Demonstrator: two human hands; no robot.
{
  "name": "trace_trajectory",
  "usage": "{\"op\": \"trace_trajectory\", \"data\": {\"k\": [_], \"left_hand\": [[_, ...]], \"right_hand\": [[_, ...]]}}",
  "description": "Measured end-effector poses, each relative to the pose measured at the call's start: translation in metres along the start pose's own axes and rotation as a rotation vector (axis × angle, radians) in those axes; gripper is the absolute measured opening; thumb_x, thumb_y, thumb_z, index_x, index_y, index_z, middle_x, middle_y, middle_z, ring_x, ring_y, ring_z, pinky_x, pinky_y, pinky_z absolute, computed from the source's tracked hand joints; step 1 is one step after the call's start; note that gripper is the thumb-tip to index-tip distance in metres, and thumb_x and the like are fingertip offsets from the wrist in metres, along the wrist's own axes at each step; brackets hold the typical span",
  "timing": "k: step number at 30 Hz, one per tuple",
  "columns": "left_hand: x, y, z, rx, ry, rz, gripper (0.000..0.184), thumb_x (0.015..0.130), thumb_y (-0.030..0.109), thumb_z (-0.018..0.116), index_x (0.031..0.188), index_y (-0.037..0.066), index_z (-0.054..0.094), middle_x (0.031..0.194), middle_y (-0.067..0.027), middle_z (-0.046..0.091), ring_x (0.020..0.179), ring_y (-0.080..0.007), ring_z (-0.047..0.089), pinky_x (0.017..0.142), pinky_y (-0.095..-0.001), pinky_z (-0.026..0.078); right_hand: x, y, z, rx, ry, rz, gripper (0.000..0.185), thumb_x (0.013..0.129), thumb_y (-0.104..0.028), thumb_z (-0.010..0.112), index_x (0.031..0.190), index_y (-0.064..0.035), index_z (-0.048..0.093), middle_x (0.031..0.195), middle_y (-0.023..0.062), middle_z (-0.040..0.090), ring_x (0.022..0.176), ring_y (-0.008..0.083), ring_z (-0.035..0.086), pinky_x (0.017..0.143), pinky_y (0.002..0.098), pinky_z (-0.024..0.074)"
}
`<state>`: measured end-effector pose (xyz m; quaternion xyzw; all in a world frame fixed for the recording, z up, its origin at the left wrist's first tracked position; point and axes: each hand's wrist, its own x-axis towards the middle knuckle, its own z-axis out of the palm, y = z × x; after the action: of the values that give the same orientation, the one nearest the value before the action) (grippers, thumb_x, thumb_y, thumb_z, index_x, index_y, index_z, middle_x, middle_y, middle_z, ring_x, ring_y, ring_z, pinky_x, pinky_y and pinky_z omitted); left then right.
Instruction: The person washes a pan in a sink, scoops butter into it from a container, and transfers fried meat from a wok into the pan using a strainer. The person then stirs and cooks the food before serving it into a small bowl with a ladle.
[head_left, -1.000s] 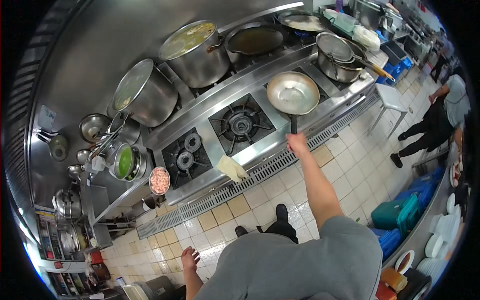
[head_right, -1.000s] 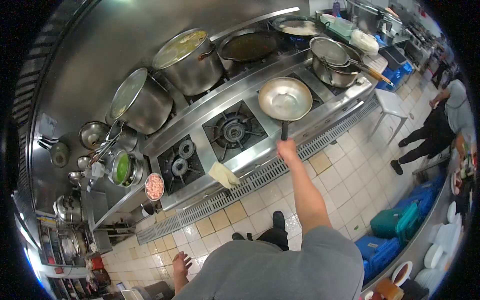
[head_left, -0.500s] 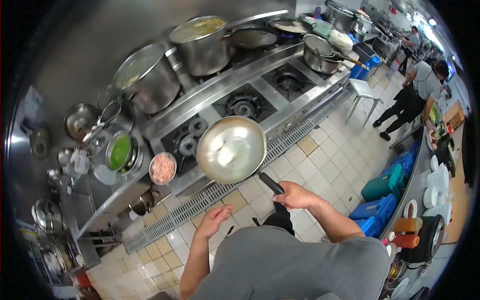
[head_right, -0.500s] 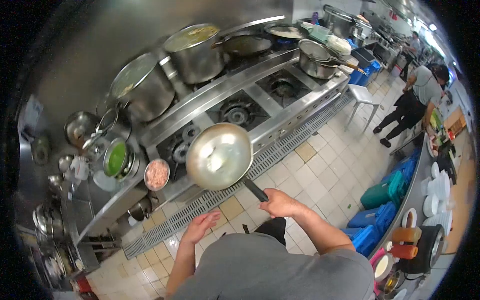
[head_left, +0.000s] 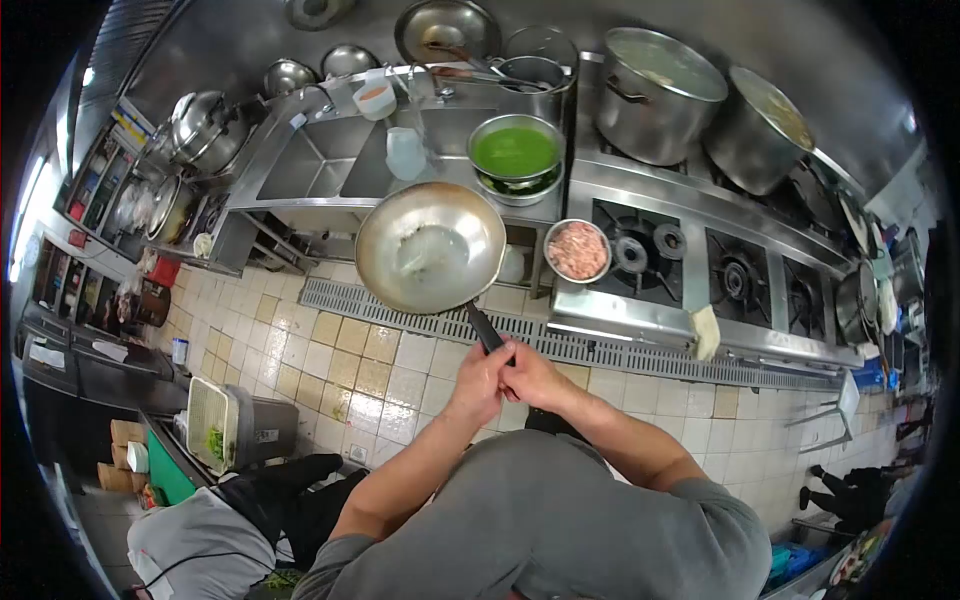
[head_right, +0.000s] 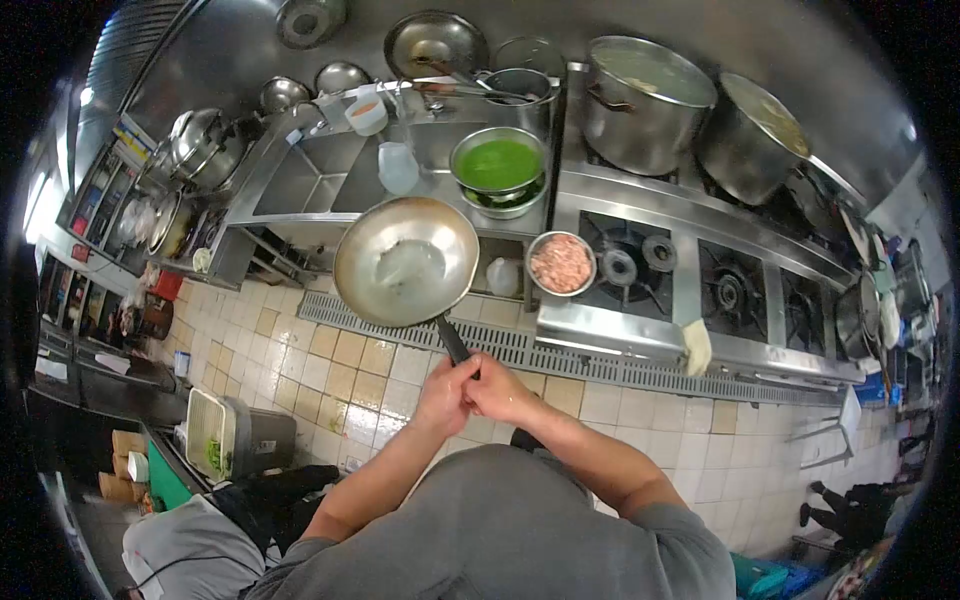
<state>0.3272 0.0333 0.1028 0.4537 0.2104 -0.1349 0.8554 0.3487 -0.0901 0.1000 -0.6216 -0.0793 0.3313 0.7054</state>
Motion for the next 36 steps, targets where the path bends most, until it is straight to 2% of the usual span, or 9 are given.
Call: {"op": "trace_trajectory", "data": {"k": [3, 4, 9, 13, 15, 25, 28, 31, 36], "left_hand": [[0.046, 0.056, -0.028, 0.003, -0.039, -0.068, 0.021, 0.098, 0.024, 0.062, 0.109, 0.007, 0.056, 0.082, -0.0068, 0.063, 0.056, -0.0191, 0.061, 0.040, -0.0317, 0.046], [0.069, 0.073, -0.041, -0.007, -0.116, -0.087, 0.018, 0.100, 0.021, 0.059, 0.110, 0.007, 0.057, 0.095, -0.0077, 0.064, 0.082, -0.0227, 0.065, 0.065, -0.0388, 0.056], [0.188, 0.136, -0.094, -0.099, 0.132, -0.019, 0.011, 0.100, 0.019, 0.060, 0.102, 0.008, 0.056, 0.085, -0.0053, 0.060, 0.070, -0.0200, 0.062, 0.057, -0.0351, 0.052], [0.255, 0.185, -0.132, -0.107, 0.124, -0.028, 0.016, 0.098, 0.018, 0.064, 0.092, 0.007, 0.054, 0.071, -0.0032, 0.054, 0.050, -0.0164, 0.051, 0.046, -0.0335, 0.043], [0.287, 0.202, -0.144, 0.043, 0.135, 0.002, 0.016, 0.097, 0.017, 0.063, 0.090, 0.007, 0.054, 0.069, -0.0025, 0.053, 0.048, -0.0158, 0.050, 0.045, -0.0329, 0.043], [0.476, 0.291, -0.224, 0.094, -0.221, -0.122, 0.011, 0.099, 0.012, 0.060, 0.108, 0.009, 0.055, 0.066, -0.0002, 0.051, 0.050, -0.0118, 0.049, 0.045, -0.0282, 0.040], [0.508, 0.323, -0.250, 0.152, -0.308, -0.200, 0.011, 0.098, 0.011, 0.061, 0.107, 0.007, 0.055, 0.065, -0.0004, 0.051, 0.048, -0.0118, 0.048, 0.044, -0.0278, 0.040], [0.538, 0.348, -0.268, 0.422, -0.354, -0.183, 0.012, 0.097, 0.009, 0.062, 0.105, 0.006, 0.054, 0.064, -0.0013, 0.052, 0.046, -0.0121, 0.048, 0.043, -0.0283, 0.039], [0.566, 0.382, -0.281, 0.768, -0.416, -0.095, 0.015, 0.095, 0.011, 0.066, 0.097, 0.004, 0.053, 0.060, -0.0009, 0.050, 0.043, -0.0114, 0.048, 0.040, -0.0296, 0.037]], "right_hand": [[0.060, -0.021, -0.009, -0.026, -0.140, -0.061, 0.041, 0.092, -0.014, 0.061, 0.129, -0.0010, 0.048, 0.086, 0.0038, 0.057, 0.072, 0.0119, 0.058, 0.056, 0.0267, 0.0478], [0.077, -0.032, -0.021, -0.171, -0.248, -0.105, 0.047, 0.096, -0.019, 0.061, 0.137, -0.0022, 0.045, 0.093, 0.0037, 0.057, 0.083, 0.0117, 0.059, 0.064, 0.0272, 0.0517], [0.166, -0.043, -0.065, -0.081, -0.375, -0.190, 0.043, 0.101, -0.025, 0.059, 0.138, -0.0054, 0.050, 0.096, 0.0023, 0.061, 0.084, 0.0101, 0.060, 0.070, 0.0272, 0.0524], [0.236, -0.064, -0.083, -0.213, -0.351, 0.061, 0.031, 0.101, -0.017, 0.060, 0.128, -0.0030, 0.059, 0.095, 0.0015, 0.065, 0.084, 0.0088, 0.061, 0.074, 0.0261, 0.0515], [0.273, -0.081, -0.084, -0.413, -0.282, -0.145, 0.033, 0.096, -0.020, 0.066, 0.124, -0.0029, 0.060, 0.088, 0.0034, 0.066, 0.080, 0.0117, 0.062, 0.073, 0.0290, 0.0520], [0.429, -0.111, -0.074, -0.416, 0.125, -0.023, 0.033, 0.098, -0.024, 0.064, 0.123, -0.0018, 0.060, 0.098, 0.0115, 0.070, 0.088, 0.0198, 0.067, 0.079, 0.0338, 0.0546], [0.482, -0.107, -0.057, -0.748, 0.393, -0.047, 0.031, 0.092, -0.021, 0.064, 0.115, -0.0004, 0.063, 0.102, 0.0217, 0.068, 0.095, 0.0375, 0.068, 0.086, 0.0427, 0.0542], [0.531, -0.095, -0.057, -1.169, 0.667, -0.166, 0.029, 0.091, -0.015, 0.062, 0.116, 0.0000, 0.063, 0.105, 0.0239, 0.067, 0.101, 0.0403, 0.064, 0.090, 0.0461, 0.0519], [0.606, -0.114, -0.078, -0.952, 0.708, -0.223, 0.034, 0.090, -0.012, 0.057, 0.121, 0.0031, 0.058, 0.115, 0.0286, 0.062, 0.110, 0.0453, 0.059, 0.097, 0.0494, 0.0473]]}}
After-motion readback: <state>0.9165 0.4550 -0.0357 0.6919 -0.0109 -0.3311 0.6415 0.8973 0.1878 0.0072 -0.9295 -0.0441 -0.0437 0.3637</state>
